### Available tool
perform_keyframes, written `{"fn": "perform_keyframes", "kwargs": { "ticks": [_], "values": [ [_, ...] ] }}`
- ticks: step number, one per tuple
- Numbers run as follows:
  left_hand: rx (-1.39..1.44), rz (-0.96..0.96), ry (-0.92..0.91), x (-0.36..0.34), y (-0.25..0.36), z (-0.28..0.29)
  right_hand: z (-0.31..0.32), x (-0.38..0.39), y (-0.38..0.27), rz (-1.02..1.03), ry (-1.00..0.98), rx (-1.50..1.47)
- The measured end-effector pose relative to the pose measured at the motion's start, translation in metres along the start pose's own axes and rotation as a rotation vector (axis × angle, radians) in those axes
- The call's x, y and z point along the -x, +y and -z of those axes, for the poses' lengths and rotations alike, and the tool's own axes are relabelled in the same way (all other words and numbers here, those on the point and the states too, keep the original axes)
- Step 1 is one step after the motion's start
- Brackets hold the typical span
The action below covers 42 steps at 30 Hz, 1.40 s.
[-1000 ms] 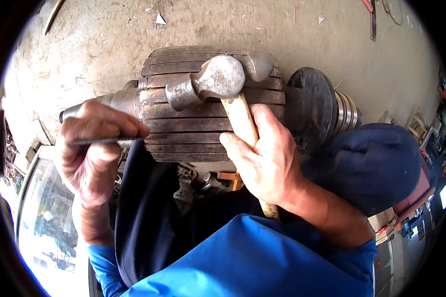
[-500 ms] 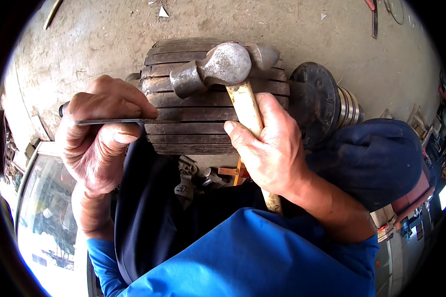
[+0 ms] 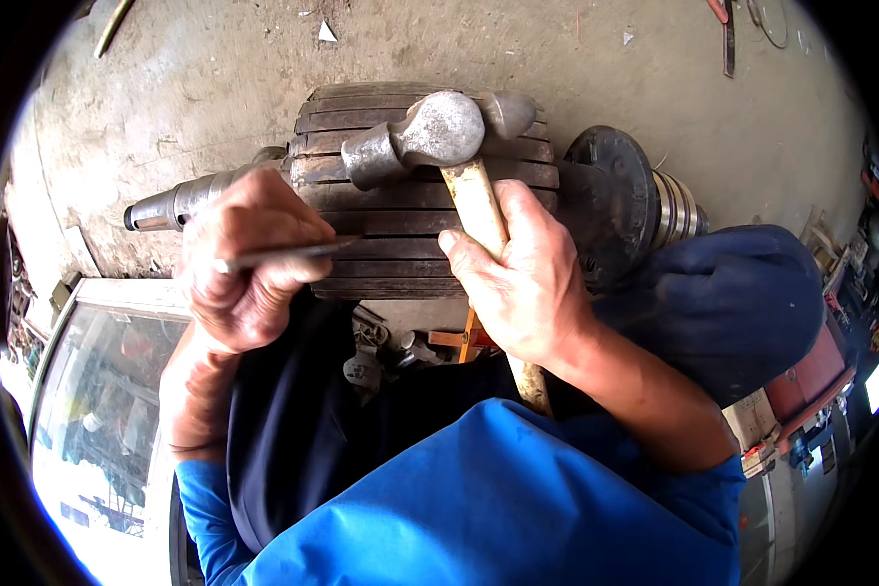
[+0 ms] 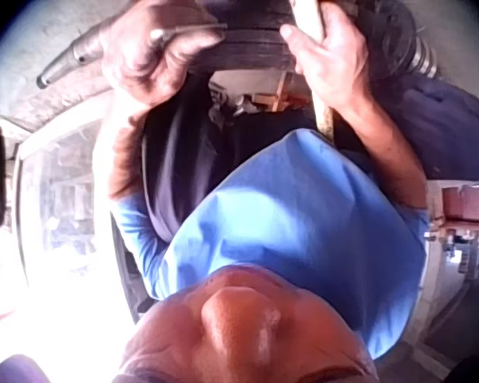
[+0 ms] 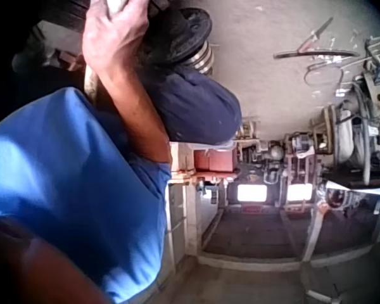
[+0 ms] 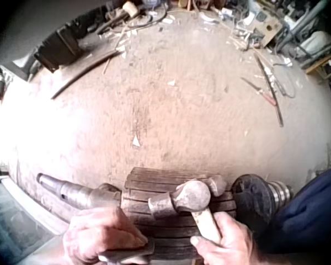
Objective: The person uses a hammer and a metal file to work on a cylindrical mechanical part with parallel grooves. They repeatedly strike the part with the hammer and scrape the grooves with the file, rotating the part to access different sections.
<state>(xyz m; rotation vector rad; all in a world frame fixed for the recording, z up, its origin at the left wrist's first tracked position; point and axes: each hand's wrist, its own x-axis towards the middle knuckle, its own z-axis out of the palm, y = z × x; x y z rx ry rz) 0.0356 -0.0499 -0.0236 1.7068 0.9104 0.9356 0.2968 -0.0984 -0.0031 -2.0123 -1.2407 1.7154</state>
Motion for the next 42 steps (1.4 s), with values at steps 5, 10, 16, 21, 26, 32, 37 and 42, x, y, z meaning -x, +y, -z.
{"fn": "perform_keyframes", "kwargs": {
  "ticks": [5,10,16,21,26,32,37,42],
  "values": [
    [-0.169,-0.162,-0.060,0.024,-0.001,-0.013,-0.001,-0.005,-0.001,0.051,0.013,0.050],
    [-0.124,-0.076,-0.093,0.027,0.009,0.009,-0.004,0.000,0.002,0.043,0.018,0.036],
    [0.001,0.151,0.198,0.046,0.026,0.037,-0.003,0.002,0.007,0.020,-0.010,0.050],
    [0.075,0.134,0.084,0.028,0.019,0.044,-0.006,0.002,0.000,-0.019,0.007,-0.020],
    [0.041,0.209,0.047,0.017,0.015,0.038,-0.005,0.002,-0.001,-0.050,0.022,0.000],
    [-0.005,0.214,-0.062,0.012,0.010,0.032,-0.005,0.003,0.006,0.043,-0.021,0.004],
    [-0.039,0.175,-0.032,0.011,0.009,0.023,-0.006,0.003,0.010,0.064,-0.012,0.055],
    [-0.269,-0.089,-0.067,0.031,0.002,0.004,-0.007,0.004,-0.001,-0.018,0.005,-0.003]
  ]
}}
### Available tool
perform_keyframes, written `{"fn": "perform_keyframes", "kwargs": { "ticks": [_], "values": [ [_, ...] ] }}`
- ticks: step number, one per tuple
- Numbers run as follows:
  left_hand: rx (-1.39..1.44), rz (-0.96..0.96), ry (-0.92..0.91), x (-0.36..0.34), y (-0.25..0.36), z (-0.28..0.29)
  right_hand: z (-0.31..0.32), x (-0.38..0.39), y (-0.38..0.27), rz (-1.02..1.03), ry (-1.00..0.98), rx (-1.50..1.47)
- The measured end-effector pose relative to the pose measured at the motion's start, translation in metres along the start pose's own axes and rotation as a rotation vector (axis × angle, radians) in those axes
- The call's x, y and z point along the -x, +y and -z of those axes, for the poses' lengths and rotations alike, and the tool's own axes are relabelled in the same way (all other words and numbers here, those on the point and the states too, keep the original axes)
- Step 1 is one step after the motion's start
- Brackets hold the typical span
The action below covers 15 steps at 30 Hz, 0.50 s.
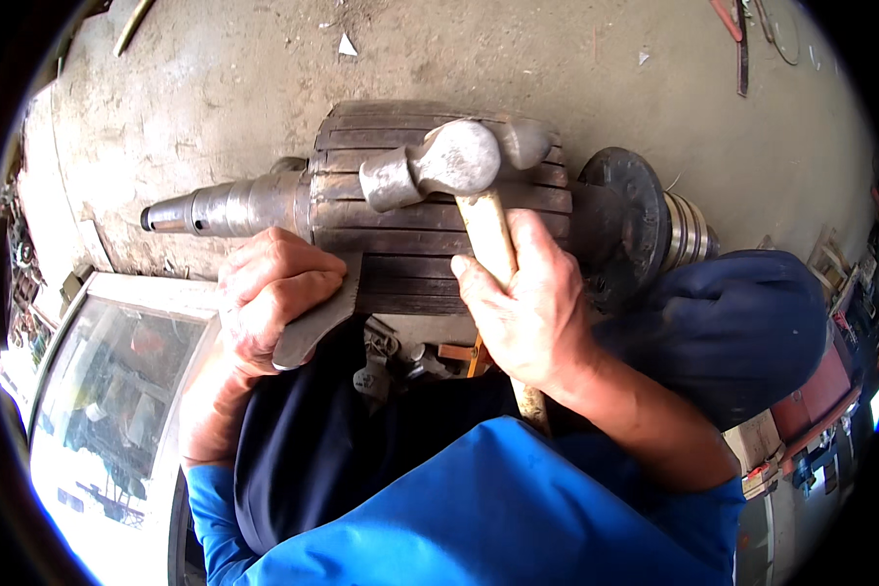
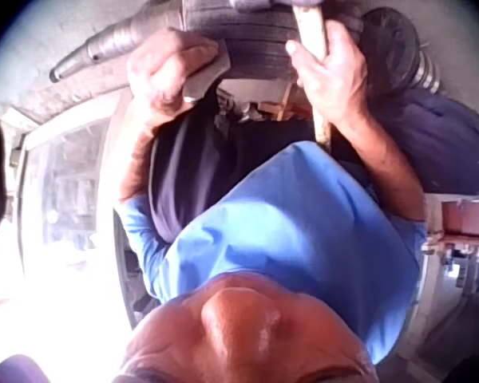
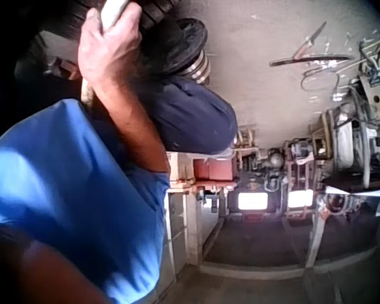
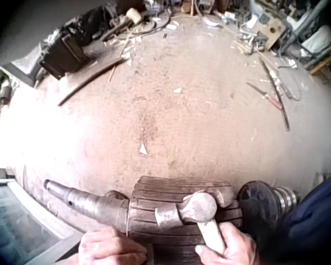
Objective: The person uses a hammer and a metal file to work on a cylindrical mechanical part with parallel grooves. They repeatedly strike the part with the hammer and scrape the grooves with the file, rotating the part to access different sections.
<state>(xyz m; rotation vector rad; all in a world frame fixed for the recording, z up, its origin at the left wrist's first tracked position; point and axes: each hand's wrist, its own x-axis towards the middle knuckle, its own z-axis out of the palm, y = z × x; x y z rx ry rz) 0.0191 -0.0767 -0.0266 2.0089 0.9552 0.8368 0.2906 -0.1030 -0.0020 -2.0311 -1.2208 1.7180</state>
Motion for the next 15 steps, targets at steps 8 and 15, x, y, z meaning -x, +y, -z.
{"fn": "perform_keyframes", "kwargs": {
  "ticks": [8,15],
  "values": [
    [0.191,0.152,0.058,0.015,0.008,0.030,-0.003,0.002,0.005,0.145,0.009,0.044],
    [0.295,0.202,0.189,0.021,0.022,0.032,-0.001,-0.002,0.014,0.126,0.007,0.016]
  ]
}}
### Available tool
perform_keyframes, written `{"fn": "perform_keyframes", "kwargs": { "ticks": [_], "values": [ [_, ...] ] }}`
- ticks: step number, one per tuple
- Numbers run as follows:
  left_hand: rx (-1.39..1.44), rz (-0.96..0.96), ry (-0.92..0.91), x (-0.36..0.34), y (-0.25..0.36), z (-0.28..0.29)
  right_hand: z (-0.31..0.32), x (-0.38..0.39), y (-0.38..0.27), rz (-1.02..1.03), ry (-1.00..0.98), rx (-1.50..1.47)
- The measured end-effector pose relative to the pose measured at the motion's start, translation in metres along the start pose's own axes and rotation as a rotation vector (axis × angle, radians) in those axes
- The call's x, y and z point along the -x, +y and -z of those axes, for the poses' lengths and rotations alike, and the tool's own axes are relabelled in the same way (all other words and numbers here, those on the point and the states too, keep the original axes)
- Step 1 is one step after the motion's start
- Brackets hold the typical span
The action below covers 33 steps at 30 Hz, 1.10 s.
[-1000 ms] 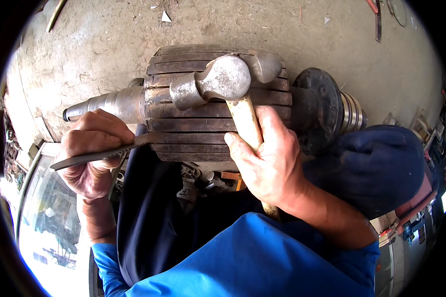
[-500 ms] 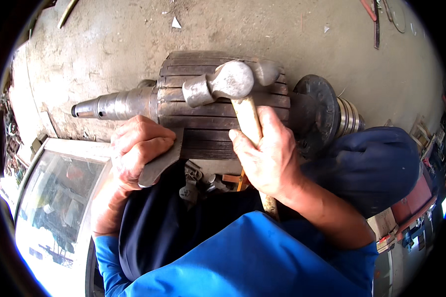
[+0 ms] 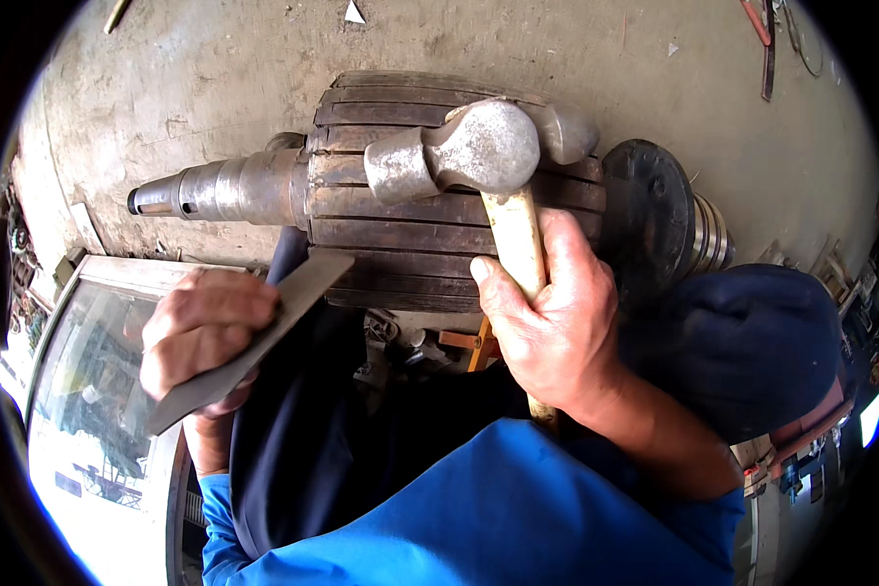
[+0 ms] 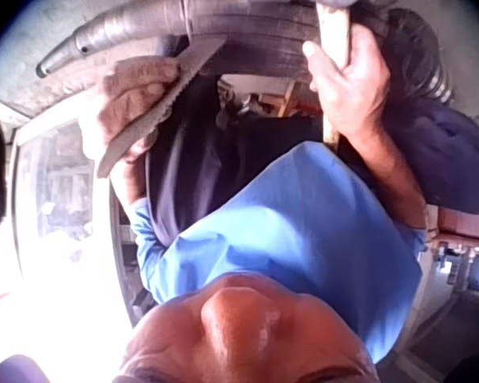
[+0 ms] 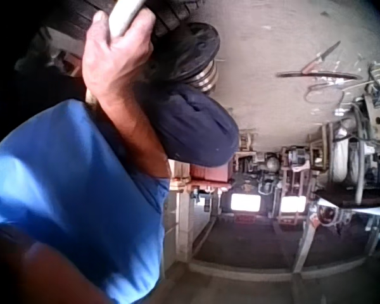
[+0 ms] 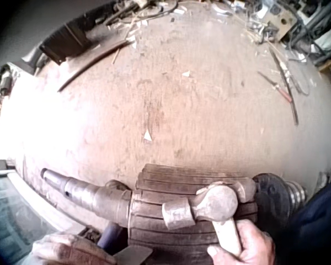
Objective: The person uses a hammer and a metal file to work on a cylindrical mechanical part with parallel grooves. They repeatedly strike the part with the hammer and scrape the grooves with the file, rotating the part to access different sections.
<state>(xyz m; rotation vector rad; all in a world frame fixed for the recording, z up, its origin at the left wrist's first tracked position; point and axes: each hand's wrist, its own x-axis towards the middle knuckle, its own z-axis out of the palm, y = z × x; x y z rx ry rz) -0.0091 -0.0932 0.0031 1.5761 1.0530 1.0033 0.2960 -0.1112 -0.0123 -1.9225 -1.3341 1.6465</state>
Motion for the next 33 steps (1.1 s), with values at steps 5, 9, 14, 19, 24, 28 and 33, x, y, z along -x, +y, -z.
{"fn": "perform_keyframes", "kwargs": {
  "ticks": [5,9,14,19,24,28,33],
  "values": [
    [-0.010,-0.046,0.144,0.015,0.007,0.011,0.000,-0.002,-0.012,-0.060,0.007,-0.029],
    [-0.026,0.011,0.210,0.023,-0.013,0.007,-0.006,-0.002,-0.022,-0.082,0.035,-0.075],
    [-0.057,-0.067,0.212,0.026,-0.013,0.007,-0.005,-0.002,-0.019,-0.082,0.030,-0.115],
    [-0.081,-0.210,0.071,0.033,-0.009,0.005,-0.008,-0.003,-0.024,-0.077,0.019,-0.026],
    [-0.147,-0.269,-0.116,0.022,0.002,-0.005,-0.009,-0.003,-0.022,-0.092,0.048,-0.047],
    [-0.207,-0.283,-0.198,0.019,0.005,-0.004,-0.009,-0.003,-0.027,-0.087,0.016,-0.041],
    [-0.219,-0.266,-0.188,0.018,-0.003,-0.013,-0.010,-0.001,-0.020,-0.077,0.031,-0.038]
  ]
}}
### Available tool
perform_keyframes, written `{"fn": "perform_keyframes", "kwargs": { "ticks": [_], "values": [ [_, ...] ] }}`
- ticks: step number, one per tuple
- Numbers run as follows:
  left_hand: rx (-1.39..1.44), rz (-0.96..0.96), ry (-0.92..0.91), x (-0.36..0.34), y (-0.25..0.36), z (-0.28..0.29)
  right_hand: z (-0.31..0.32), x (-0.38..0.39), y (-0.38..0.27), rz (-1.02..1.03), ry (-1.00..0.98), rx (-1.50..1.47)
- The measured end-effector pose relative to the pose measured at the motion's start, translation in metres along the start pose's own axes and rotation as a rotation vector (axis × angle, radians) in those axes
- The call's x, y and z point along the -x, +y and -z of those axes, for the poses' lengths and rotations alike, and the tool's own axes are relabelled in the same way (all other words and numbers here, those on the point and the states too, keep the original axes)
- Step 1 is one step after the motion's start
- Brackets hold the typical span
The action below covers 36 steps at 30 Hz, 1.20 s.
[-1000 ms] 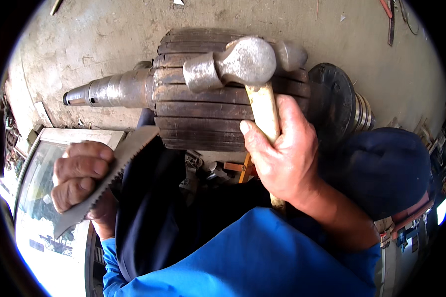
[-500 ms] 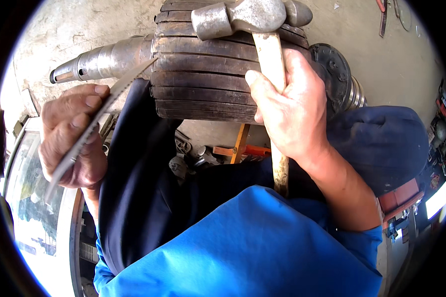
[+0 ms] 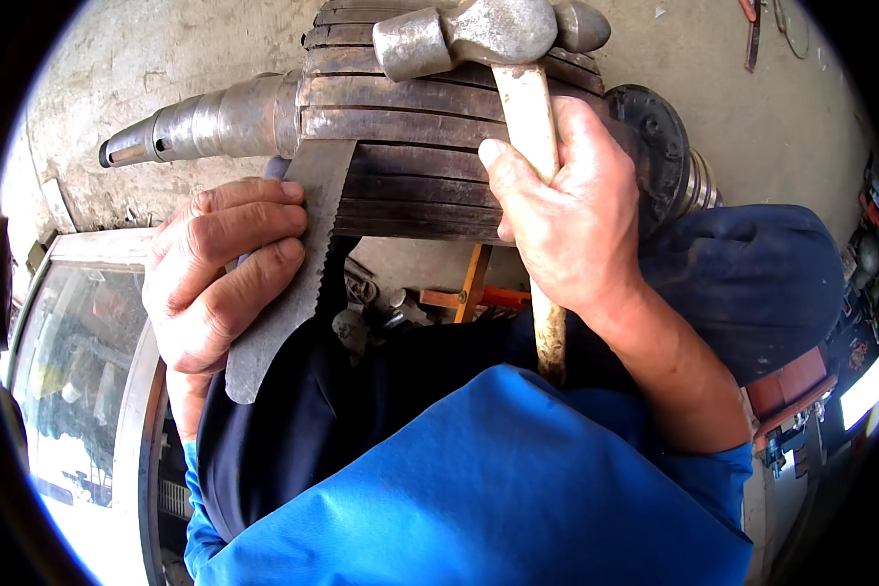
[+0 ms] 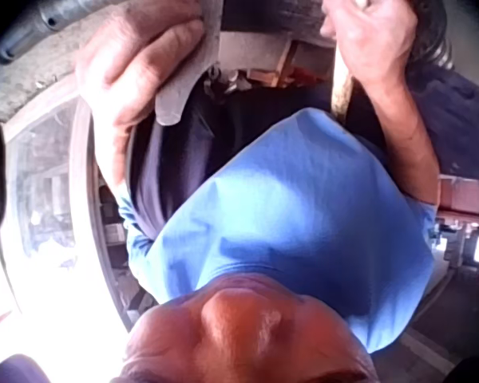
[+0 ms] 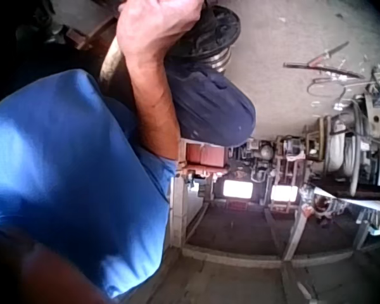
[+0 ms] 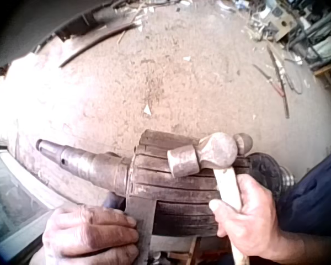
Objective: The person uses a hammer and a metal file to work on a cylindrical mechanical part with parallel grooves. They repeatedly strike the part with the hammer and scrape the grooves with the file, rotating the part to access different sections.
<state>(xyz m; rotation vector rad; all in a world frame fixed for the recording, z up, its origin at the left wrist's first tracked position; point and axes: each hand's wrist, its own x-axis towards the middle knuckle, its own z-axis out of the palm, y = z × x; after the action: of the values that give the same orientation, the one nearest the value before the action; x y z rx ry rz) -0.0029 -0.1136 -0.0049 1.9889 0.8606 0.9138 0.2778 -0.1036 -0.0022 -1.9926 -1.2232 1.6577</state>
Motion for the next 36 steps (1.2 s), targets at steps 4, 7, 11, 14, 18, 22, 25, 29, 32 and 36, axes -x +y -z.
{"fn": "perform_keyframes", "kwargs": {
  "ticks": [4,7,11,14,18,22,25,29,32,36],
  "values": [
    [0.028,0.025,0.024,-0.008,0.004,-0.008,0.005,-0.001,0.001,-0.013,0.016,0.017],
    [0.065,-0.004,0.066,-0.004,0.012,-0.010,0.005,-0.001,-0.003,0.015,-0.008,-0.003],
    [0.009,-0.133,0.153,0.003,-0.001,-0.019,0.015,0.022,-0.016,0.141,-0.001,0.166],
    [-0.012,-0.177,0.228,0.000,-0.003,-0.024,0.046,0.071,-0.035,0.557,-0.097,0.399],
    [0.099,-0.164,0.143,0.005,-0.003,-0.012,0.069,0.118,-0.072,0.830,-0.404,0.462],
    [0.091,-0.146,0.127,0.004,-0.002,-0.011,0.041,0.138,-0.108,0.983,-0.362,0.815],
    [0.060,-0.095,0.113,0.009,-0.001,-0.013,0.032,0.135,-0.105,0.989,-0.329,0.798],
    [0.054,-0.146,0.181,0.004,-0.002,-0.012,0.032,0.143,-0.116,1.052,-0.282,0.758],
    [0.039,-0.125,0.171,0.001,-0.007,-0.015,0.027,0.134,-0.117,0.919,-0.209,0.831],
    [0.033,-0.103,0.152,-0.004,0.001,-0.010,0.031,0.141,-0.115,0.975,-0.200,0.765]
  ]
}}
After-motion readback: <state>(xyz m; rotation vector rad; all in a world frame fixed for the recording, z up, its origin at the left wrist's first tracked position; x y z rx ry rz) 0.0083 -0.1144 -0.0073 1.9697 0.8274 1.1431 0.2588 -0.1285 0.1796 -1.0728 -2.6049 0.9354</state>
